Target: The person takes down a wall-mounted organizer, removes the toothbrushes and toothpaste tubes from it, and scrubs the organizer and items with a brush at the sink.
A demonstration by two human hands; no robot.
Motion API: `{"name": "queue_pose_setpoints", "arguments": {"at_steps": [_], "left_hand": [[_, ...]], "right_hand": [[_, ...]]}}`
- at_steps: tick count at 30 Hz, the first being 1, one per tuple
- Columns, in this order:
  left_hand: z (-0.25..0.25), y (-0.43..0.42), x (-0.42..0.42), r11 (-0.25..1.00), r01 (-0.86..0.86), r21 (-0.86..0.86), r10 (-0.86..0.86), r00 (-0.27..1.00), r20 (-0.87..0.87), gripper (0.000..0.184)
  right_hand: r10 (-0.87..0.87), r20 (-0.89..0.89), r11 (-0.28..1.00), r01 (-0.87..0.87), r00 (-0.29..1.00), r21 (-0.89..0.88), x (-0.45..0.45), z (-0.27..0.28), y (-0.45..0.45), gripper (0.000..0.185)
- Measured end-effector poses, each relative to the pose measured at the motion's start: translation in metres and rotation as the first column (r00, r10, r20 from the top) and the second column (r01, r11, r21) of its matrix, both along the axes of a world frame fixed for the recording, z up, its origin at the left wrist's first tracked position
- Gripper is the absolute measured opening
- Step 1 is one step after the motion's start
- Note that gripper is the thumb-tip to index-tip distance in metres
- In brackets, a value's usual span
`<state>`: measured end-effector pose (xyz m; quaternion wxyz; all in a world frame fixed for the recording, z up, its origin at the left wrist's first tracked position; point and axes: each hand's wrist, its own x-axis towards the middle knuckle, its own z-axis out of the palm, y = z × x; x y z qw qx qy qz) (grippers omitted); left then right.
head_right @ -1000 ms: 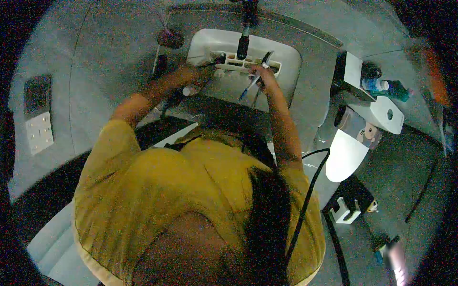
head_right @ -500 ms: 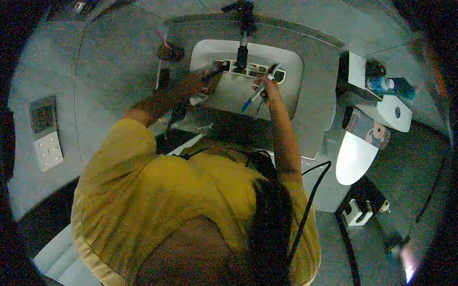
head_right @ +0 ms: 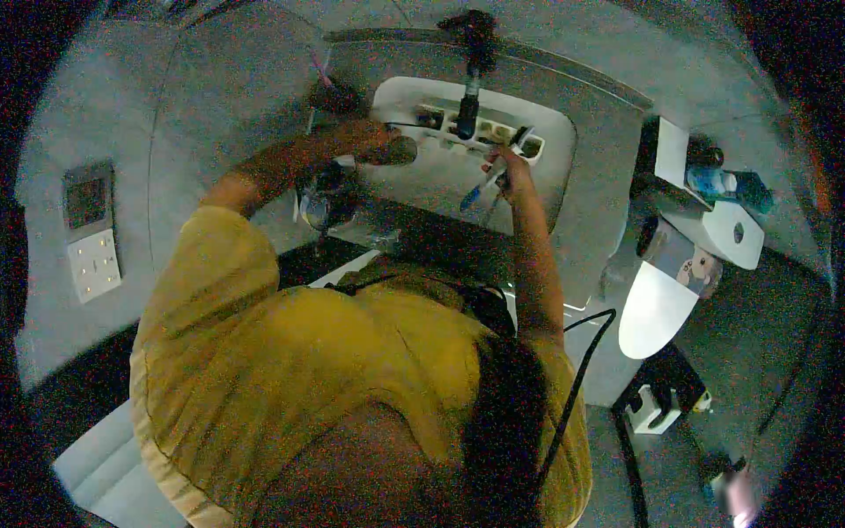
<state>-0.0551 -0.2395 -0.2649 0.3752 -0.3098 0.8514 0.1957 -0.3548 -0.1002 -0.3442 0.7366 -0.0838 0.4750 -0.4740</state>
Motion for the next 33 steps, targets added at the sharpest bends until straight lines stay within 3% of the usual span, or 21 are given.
{"name": "queue_pose_setpoints", "arguments": {"at_steps": [3,5,7,8,11,12,15,26,33], "left_hand": [[0.054,-0.009,-0.009,0.997,-0.060,0.040,0.064,0.992,-0.112,0.038],[0.100,-0.008,-0.021,0.998,-0.050,0.030,0.050,0.999,-0.019,0.034],[0.131,-0.007,-0.021,0.982,-0.152,0.108,0.165,0.978,-0.125,0.023],[0.078,-0.037,0.012,0.934,0.339,-0.109,-0.356,0.891,-0.280,0.026],[0.130,-0.039,0.015,0.939,0.320,-0.127,-0.337,0.931,-0.142,0.031],[0.137,-0.043,0.021,0.906,0.393,-0.157,-0.415,0.898,-0.148,0.030],[0.120,-0.047,0.052,0.931,0.336,-0.140,-0.338,0.941,0.009,0.028],[0.082,-0.021,0.077,0.930,0.261,-0.261,-0.217,0.959,0.184,0.023],[0.117,-0.015,0.060,0.901,0.165,-0.401,-0.088,0.975,0.202,0.020]], "right_hand": [[0.006,-0.026,1.000,-0.006,1.000,0.021,0.001,0.011,-0.001,0.022],[0.014,-0.028,1.000,-0.013,1.000,0.009,-0.002,0.009,-0.003,0.022],[0.035,0.008,0.999,-0.035,0.999,-0.008,-0.003,0.001,-0.005,0.022],[-0.045,-0.071,0.994,0.052,0.996,0.100,0.004,0.013,-0.005,0.023],[0.001,-0.069,1.000,-0.002,0.998,0.000,0.002,0.011,-0.003,0.023],[0.007,-0.099,0.999,-0.001,0.995,0.054,0.005,0.003,-0.006,0.023],[0.026,-0.063,0.999,-0.025,0.998,0.021,0.003,0.010,-0.006,0.025],[0.031,-0.109,0.997,-0.023,0.994,0.079,0.004,0.011,-0.007,0.022],[0.059,-0.130,0.996,-0.051,0.990,0.067,0.001,0.008,-0.003,0.019]]}}
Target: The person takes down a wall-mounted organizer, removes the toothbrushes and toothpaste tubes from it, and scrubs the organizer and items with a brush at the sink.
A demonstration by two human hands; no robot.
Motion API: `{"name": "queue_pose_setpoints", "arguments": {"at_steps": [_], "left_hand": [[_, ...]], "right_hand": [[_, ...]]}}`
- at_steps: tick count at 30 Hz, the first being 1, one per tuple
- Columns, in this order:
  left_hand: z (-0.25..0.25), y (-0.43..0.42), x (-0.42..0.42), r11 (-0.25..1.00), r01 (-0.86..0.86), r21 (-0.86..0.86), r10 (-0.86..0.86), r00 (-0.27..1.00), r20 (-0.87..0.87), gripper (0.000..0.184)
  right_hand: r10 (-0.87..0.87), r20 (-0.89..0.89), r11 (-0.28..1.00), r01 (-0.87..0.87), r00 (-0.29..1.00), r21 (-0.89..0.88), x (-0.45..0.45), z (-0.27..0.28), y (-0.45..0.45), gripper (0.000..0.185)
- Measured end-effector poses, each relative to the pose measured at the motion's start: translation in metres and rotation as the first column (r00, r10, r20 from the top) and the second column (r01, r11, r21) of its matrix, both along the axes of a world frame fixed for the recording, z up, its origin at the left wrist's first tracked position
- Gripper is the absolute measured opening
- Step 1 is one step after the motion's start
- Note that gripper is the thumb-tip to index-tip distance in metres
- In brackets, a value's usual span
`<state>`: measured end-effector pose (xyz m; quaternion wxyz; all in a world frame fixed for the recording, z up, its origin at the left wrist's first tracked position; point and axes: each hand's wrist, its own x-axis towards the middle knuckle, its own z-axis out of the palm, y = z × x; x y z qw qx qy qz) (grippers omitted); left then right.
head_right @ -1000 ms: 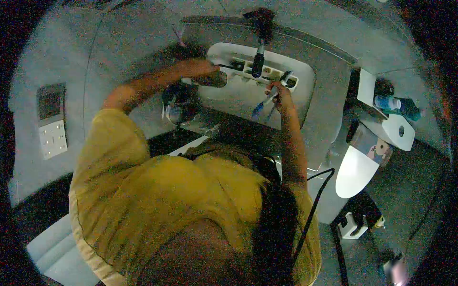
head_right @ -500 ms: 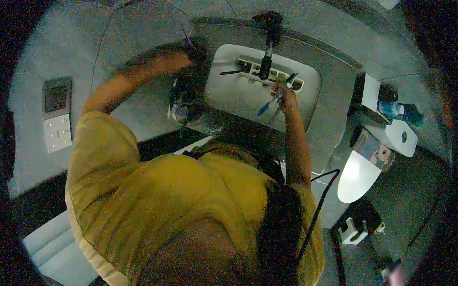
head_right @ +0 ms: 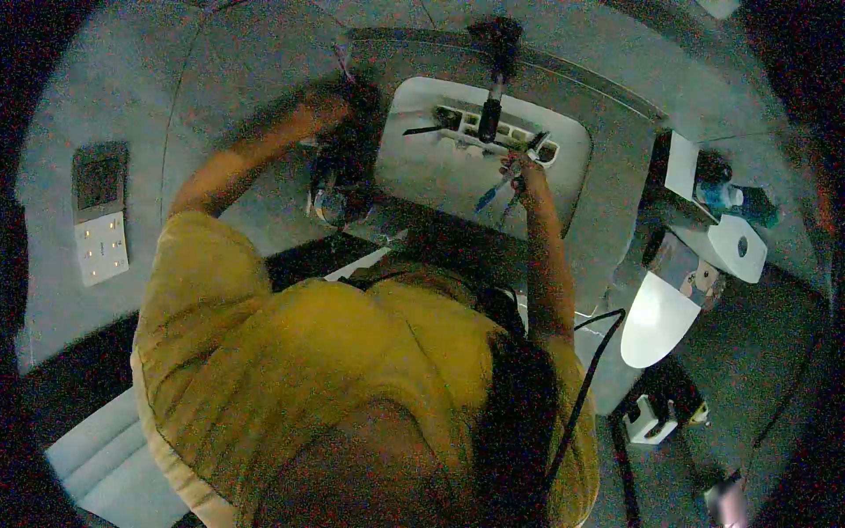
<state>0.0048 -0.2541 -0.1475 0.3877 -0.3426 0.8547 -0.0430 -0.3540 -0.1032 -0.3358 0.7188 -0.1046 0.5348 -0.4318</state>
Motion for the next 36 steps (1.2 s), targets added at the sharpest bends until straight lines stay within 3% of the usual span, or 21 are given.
{"name": "queue_pose_setpoints", "arguments": {"at_steps": [2,4,6,8,10,11,13,14,15,16,17,19,22,26,28,30,31,33,34,35,36], "left_hand": [[0.019,0.008,-0.010,0.998,-0.003,-0.068,-0.001,0.999,-0.051,0.019],[0.043,0.026,-0.043,0.994,0.036,-0.107,-0.047,0.994,-0.102,0.020],[0.081,0.056,-0.099,0.971,-0.229,0.064,0.233,0.969,-0.082,0.026],[0.027,0.062,-0.098,0.911,-0.053,0.409,0.267,0.831,-0.487,0.041],[-0.043,0.070,-0.115,0.830,-0.082,0.552,0.371,0.820,-0.436,0.046],[-0.064,0.077,-0.129,0.803,-0.083,0.591,0.430,0.766,-0.477,0.048],[-0.118,0.081,-0.148,0.775,-0.079,0.627,0.488,0.705,-0.515,0.050],[-0.160,0.072,-0.155,0.716,-0.111,0.689,0.596,0.611,-0.520,0.052],[-0.193,0.063,-0.158,0.686,-0.122,0.717,0.644,0.561,-0.520,0.054],[-0.225,0.055,-0.161,0.655,-0.129,0.745,0.688,0.509,-0.517,0.055],[-0.251,0.048,-0.161,0.673,-0.064,0.736,0.720,0.280,-0.634,0.044],[-0.158,0.071,-0.173,0.614,-0.228,0.756,0.763,-0.077,-0.642,0.036],[-0.179,0.067,-0.183,0.570,-0.282,0.772,0.791,-0.065,-0.608,0.033],[-0.164,0.082,-0.206,0.586,-0.553,0.593,0.684,-0.055,-0.728,0.032],[-0.145,0.081,-0.217,0.562,-0.642,0.521,0.679,0.000,-0.734,0.031],[-0.138,0.080,-0.222,0.500,-0.699,0.510,0.771,0.091,-0.630,0.032],[-0.138,0.080,-0.222,0.477,-0.722,0.501,0.768,0.065,-0.637,0.032],[-0.140,0.094,-0.220,0.452,-0.392,0.801,0.819,-0.173,-0.547,0.034],[-0.143,0.100,-0.215,0.440,-0.185,0.879,0.836,-0.273,-0.476,0.035],[-0.145,0.100,-0.213,0.221,-0.039,0.975,0.933,-0.284,-0.223,0.036],[-0.147,0.101,-0.208,-0.020,0.112,0.993,0.967,-0.249,0.048,0.037]], "right_hand": [[-0.030,-0.032,0.999,0.031,0.999,0.024,0.004,0.017,0.003,0.018],[-0.024,0.095,0.989,0.037,0.995,-0.142,0.001,0.027,0.008,0.019],[-0.099,0.069,0.994,0.102,0.993,-0.038,0.007,0.028,0.001,0.022],[-0.227,0.166,0.974,0.221,0.960,0.053,0.012,0.009,-0.005,0.024],[-0.023,0.356,0.974,0.102,0.934,-0.204,0.017,0.037,-0.009,0.025],[-0.215,0.312,0.974,0.227,0.925,-0.004,0.020,0.025,-0.013,0.024],[-0.138,0.340,0.977,0.184,0.930,-0.106,0.024,-0.036,-0.024,0.027],[-0.056,0.366,0.971,0.137,0.929,-0.198,0.024,-0.051,-0.027,0.030],[-0.070,0.301,0.995,0.089,0.951,-0.048,0.025,0.001,-0.025,0.035],[-0.024,0.218,0.994,0.047,0.976,-0.098,0.027,0.005,-0.026,0.037],[-0.074,0.272,0.991,0.100,0.959,-0.083,0.031,0.024,-0.023,0.041],[-0.126,0.325,0.986,0.156,0.937,-0.066,0.036,0.043,-0.024,0.045],[-0.101,0.270,0.976,0.148,0.958,-0.159,0.043,0.045,-0.026,0.021],[-0.343,-0.061,0.938,0.339,0.937,-0.069,0.056,0.054,-0.032,0.050],[-0.266,-0.118,0.940,0.230,0.957,-0.253,0.065,0.028,-0.030,0.060],[-0.220,-0.153,0.965,0.192,0.963,-0.179,0.052,-0.043,-0.040,0.048],[-0.124,-0.413,0.987,0.069,0.902,-0.145,0.050,-0.015,-0.042,0.043],[-0.618,0.036,0.717,0.582,0.785,-0.383,0.051,-0.034,-0.053,0.027],[-0.587,-0.065,0.794,0.558,0.807,-0.243,0.047,-0.010,-0.052,0.028],[-0.534,-0.143,0.846,0.526,0.833,-0.091,0.043,0.014,-0.053,0.032],[-0.528,0.203,0.837,0.546,0.825,-0.041,0.028,-0.010,-0.053,0.054]]}}
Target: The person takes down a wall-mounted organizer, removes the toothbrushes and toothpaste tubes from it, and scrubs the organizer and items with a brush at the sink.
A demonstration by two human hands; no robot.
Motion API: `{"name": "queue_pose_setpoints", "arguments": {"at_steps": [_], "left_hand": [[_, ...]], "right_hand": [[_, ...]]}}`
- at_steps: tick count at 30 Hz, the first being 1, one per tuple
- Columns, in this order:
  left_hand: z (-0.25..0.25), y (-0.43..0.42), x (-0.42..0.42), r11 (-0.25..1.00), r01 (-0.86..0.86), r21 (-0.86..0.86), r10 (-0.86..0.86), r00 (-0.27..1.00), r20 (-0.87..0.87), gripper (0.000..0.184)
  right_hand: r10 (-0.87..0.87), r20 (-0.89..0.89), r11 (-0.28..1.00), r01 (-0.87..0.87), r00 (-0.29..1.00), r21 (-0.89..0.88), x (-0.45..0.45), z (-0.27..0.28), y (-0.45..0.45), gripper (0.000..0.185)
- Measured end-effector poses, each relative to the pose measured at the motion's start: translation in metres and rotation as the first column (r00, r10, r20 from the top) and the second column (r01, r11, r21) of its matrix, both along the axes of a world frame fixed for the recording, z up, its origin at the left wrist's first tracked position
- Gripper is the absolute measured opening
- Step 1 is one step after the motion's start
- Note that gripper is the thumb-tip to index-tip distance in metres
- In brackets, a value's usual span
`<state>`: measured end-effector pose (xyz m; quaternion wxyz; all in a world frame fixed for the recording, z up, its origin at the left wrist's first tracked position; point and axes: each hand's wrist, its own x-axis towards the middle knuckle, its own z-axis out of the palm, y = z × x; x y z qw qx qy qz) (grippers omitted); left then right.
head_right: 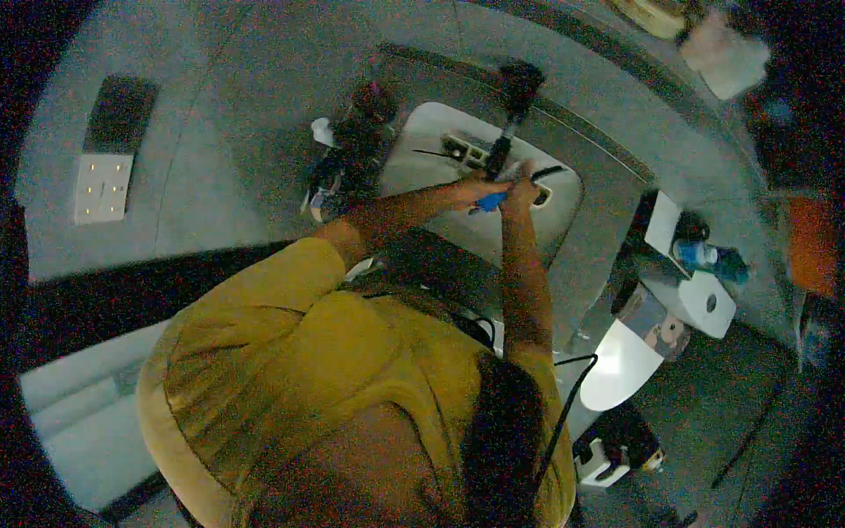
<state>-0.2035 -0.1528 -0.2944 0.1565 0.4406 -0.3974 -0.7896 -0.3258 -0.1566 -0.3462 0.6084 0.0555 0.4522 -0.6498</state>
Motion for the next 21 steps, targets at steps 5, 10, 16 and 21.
{"name": "queue_pose_setpoints", "arguments": {"at_steps": [5,10,16,21], "left_hand": [[0.009,-0.016,0.027,0.997,0.070,0.031,-0.068,0.996,-0.064,0.034],[0.003,-0.015,0.022,0.808,0.326,-0.490,-0.013,0.842,0.539,0.040],[0.003,-0.012,0.028,0.899,0.191,-0.393,0.001,0.899,0.439,0.053],[0.042,-0.014,0.081,0.936,-0.093,-0.340,0.207,0.925,0.318,0.059]], "right_hand": [[0.336,-0.176,0.909,-0.368,0.925,-0.195,0.005,0.011,0.007,0.031],[0.422,-0.197,0.905,-0.422,0.885,0.042,0.005,-0.007,-0.009,0.025],[0.218,-0.098,0.960,-0.195,0.971,0.203,0.022,0.034,-0.001,0.025],[0.530,0.388,0.837,-0.393,0.754,-0.381,-0.004,0.004,0.005,0.043]]}}
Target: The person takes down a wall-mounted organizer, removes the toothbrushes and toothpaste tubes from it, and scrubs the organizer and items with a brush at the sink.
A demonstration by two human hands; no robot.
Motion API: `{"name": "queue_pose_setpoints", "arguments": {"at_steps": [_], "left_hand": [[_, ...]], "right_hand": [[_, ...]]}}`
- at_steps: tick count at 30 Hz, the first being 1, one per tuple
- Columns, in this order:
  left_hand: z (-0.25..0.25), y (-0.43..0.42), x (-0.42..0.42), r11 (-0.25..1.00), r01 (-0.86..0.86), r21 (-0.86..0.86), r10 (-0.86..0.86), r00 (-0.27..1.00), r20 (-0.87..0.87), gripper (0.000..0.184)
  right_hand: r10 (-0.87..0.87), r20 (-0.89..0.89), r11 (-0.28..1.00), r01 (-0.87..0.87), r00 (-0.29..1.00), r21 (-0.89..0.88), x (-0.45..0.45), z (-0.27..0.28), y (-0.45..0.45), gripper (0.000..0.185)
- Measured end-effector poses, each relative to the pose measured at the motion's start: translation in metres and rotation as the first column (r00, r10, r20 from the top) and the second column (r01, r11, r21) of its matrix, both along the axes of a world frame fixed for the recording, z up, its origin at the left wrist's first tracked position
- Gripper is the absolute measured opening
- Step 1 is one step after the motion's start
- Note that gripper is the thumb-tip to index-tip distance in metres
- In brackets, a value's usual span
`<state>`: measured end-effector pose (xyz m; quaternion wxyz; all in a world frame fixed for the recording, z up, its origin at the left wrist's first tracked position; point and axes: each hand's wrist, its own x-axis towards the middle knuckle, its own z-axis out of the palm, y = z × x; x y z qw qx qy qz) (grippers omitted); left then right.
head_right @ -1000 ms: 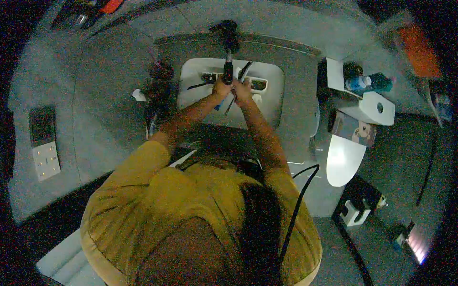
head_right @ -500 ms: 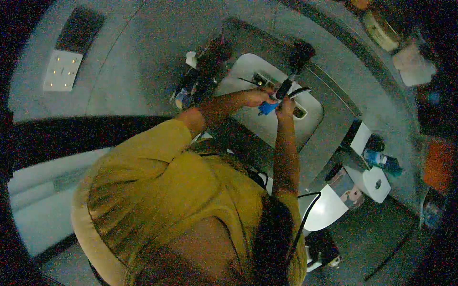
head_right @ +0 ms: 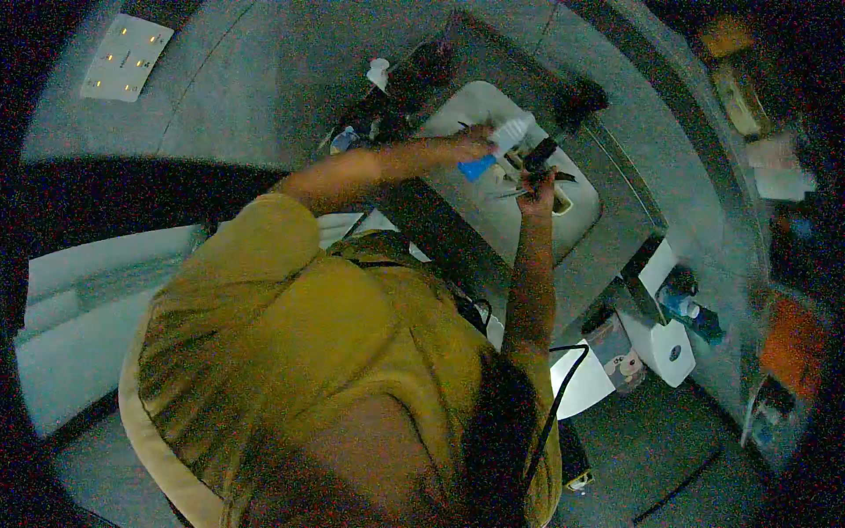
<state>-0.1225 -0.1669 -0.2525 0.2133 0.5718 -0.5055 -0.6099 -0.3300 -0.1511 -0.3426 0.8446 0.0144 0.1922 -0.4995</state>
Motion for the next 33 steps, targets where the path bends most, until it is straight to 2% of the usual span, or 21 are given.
{"name": "queue_pose_setpoints", "arguments": {"at_steps": [1,3,5,6,7,9,10,13,15,16,17,19,22,23,24,25,26,27,29,31,33], "left_hand": [[-0.008,-0.004,0.009,0.980,-0.090,-0.176,0.100,0.994,0.047,0.066],[0.085,0.013,0.028,0.948,-0.212,-0.237,0.221,0.975,0.011,0.067],[0.117,0.001,0.051,0.905,-0.379,-0.195,0.314,0.901,-0.299,0.041],[0.114,-0.017,0.072,0.881,-0.399,-0.254,0.310,0.892,-0.328,0.044],[0.111,-0.037,0.091,0.852,-0.422,-0.311,0.307,0.882,-0.357,0.046],[0.143,-0.056,0.106,0.783,-0.394,-0.481,0.349,0.919,-0.185,0.043],[0.146,-0.065,0.118,0.784,-0.382,-0.488,0.337,0.924,-0.182,0.043],[0.137,-0.094,0.160,0.786,-0.268,-0.557,0.272,0.959,-0.076,0.037],[0.130,-0.105,0.174,0.768,-0.071,-0.637,0.150,0.986,0.071,0.031],[0.133,-0.100,0.172,0.838,-0.161,-0.521,0.156,0.986,-0.054,0.031],[0.134,-0.100,0.171,0.840,-0.153,-0.521,0.147,0.988,-0.054,0.031],[0.123,-0.103,0.178,0.884,-0.085,-0.460,0.033,0.992,-0.119,0.031],[0.114,-0.109,0.177,0.898,-0.051,-0.437,0.052,0.999,-0.010,0.035],[0.112,-0.110,0.176,0.907,-0.051,-0.419,0.088,0.994,0.069,0.037],[0.093,-0.121,0.185,0.899,-0.077,-0.430,0.053,0.996,-0.069,0.046],[0.094,-0.120,0.187,0.904,-0.070,-0.423,0.045,0.997,-0.068,0.046],[0.095,-0.122,0.187,0.866,-0.062,-0.496,0.060,0.998,-0.020,0.050],[0.095,-0.126,0.185,0.825,-0.045,-0.563,0.072,0.997,0.026,0.055],[0.098,-0.130,0.188,0.842,-0.087,-0.533,0.126,0.991,0.036,0.060],[0.124,-0.116,0.174,0.652,0.082,-0.754,0.220,0.931,0.292,0.056],[0.149,-0.098,0.152,0.481,0.202,-0.853,0.369,0.836,0.406,0.052]], "right_hand": [[-0.066,0.102,0.998,0.066,0.993,0.006,-0.002,0.004,0.001,0.045],[-0.156,0.094,0.987,0.157,0.983,-0.011,-0.006,0.004,0.001,0.046],[-0.159,0.124,0.987,0.160,0.980,-0.001,0.004,0.031,0.010,0.042],[-0.114,0.098,0.981,0.127,0.989,-0.146,0.005,0.035,0.012,0.036],[-0.095,0.129,0.988,0.109,0.987,-0.109,0.003,0.026,0.009,0.033],[-0.186,0.107,0.980,0.177,0.977,0.092,0.004,0.027,0.008,0.031],[-0.098,0.067,0.993,0.094,0.993,0.068,0.003,0.031,0.008,0.031],[-0.166,-0.023,0.978,0.167,0.986,0.124,0.006,0.033,0.013,0.029],[-0.170,0.093,0.984,0.165,0.981,0.065,0.005,0.028,0.013,0.030],[-0.165,-0.023,0.982,0.166,0.986,0.092,0.004,0.030,0.015,0.031],[-0.153,-0.142,0.978,0.171,0.978,0.121,0.003,0.030,0.018,0.032],[-0.157,-0.061,0.984,0.162,0.986,0.071,-0.006,0.018,0.025,0.034],[-0.147,0.029,0.989,0.148,0.989,-0.020,-0.012,0.010,0.028,0.037],[-0.150,0.053,0.989,0.150,0.987,0.006,-0.013,0.009,0.027,0.037],[-0.155,0.078,0.988,0.153,0.985,0.034,-0.013,0.010,0.026,0.037],[-0.162,0.102,0.986,0.156,0.982,0.061,-0.013,0.025,0.028,0.038],[-0.293,0.037,0.927,0.274,0.955,0.257,-0.005,0.038,0.025,0.031],[-0.193,0.250,0.981,0.191,0.949,0.030,-0.012,0.013,0.022,0.030],[-0.156,0.225,0.986,0.165,0.962,-0.022,-0.015,-0.002,0.024,0.034],[-0.197,0.079,0.978,0.190,0.977,0.085,-0.015,0.008,0.027,0.033],[0.110,0.552,0.936,0.100,0.827,-0.337,-0.009,-0.011,0.017,0.035]]}}
